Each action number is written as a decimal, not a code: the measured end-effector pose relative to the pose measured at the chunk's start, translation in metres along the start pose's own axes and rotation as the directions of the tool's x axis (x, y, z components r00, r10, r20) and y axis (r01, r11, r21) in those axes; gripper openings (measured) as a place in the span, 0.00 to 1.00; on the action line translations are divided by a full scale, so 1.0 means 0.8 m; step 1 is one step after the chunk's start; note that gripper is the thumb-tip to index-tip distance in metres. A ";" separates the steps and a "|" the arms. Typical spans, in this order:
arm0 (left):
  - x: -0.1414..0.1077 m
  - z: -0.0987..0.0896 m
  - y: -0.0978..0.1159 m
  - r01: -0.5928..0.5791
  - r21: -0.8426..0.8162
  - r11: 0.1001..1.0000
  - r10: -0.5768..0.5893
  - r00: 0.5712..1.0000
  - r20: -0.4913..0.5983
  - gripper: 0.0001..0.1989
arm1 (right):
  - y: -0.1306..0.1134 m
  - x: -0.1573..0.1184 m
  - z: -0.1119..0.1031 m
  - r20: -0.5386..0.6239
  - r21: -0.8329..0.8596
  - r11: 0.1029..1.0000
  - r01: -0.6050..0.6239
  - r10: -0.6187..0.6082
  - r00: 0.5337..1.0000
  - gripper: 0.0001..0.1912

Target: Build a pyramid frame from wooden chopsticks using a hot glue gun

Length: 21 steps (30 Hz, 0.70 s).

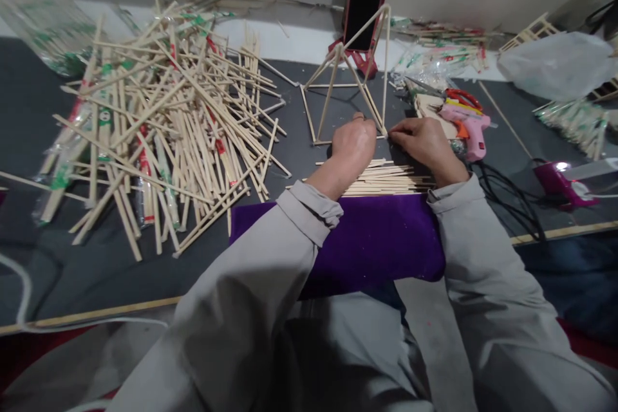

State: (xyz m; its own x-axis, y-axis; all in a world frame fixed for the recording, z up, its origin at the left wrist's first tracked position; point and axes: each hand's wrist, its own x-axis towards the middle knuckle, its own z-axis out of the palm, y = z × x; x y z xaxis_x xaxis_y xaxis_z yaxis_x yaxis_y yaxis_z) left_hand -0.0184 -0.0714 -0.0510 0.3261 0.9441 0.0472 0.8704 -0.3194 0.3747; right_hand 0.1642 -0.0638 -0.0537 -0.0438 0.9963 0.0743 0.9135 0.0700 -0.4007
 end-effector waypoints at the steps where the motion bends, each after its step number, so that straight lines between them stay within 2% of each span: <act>1: 0.001 -0.001 0.000 0.000 0.001 1.000 0.000 1.000 0.004 0.23 | -0.001 -0.001 0.000 0.004 0.001 1.000 -0.007 0.007 1.000 0.16; 8: 0.006 -0.006 0.005 0.041 0.022 0.999 -0.042 0.998 0.054 0.20 | -0.007 0.000 0.002 0.004 -0.029 0.999 0.034 -0.034 0.999 0.14; 14: 0.012 -0.008 0.010 0.051 0.077 0.996 -0.054 0.998 0.037 0.20 | -0.006 0.001 0.004 0.008 -0.004 0.997 0.073 -0.073 0.997 0.15; 21: 0.011 -0.004 0.003 0.021 0.071 0.997 -0.023 0.999 0.026 0.20 | -0.004 0.003 0.005 0.001 -0.017 0.995 0.098 -0.098 0.995 0.14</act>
State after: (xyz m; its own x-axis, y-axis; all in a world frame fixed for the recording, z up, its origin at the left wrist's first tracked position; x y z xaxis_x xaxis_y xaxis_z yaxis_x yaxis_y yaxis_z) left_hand -0.0146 -0.0634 -0.0464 0.3154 0.9489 0.0148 0.9011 -0.3043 0.3089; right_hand 0.1596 -0.0614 -0.0557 -0.1341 0.9846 0.1121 0.9115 0.1669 -0.3758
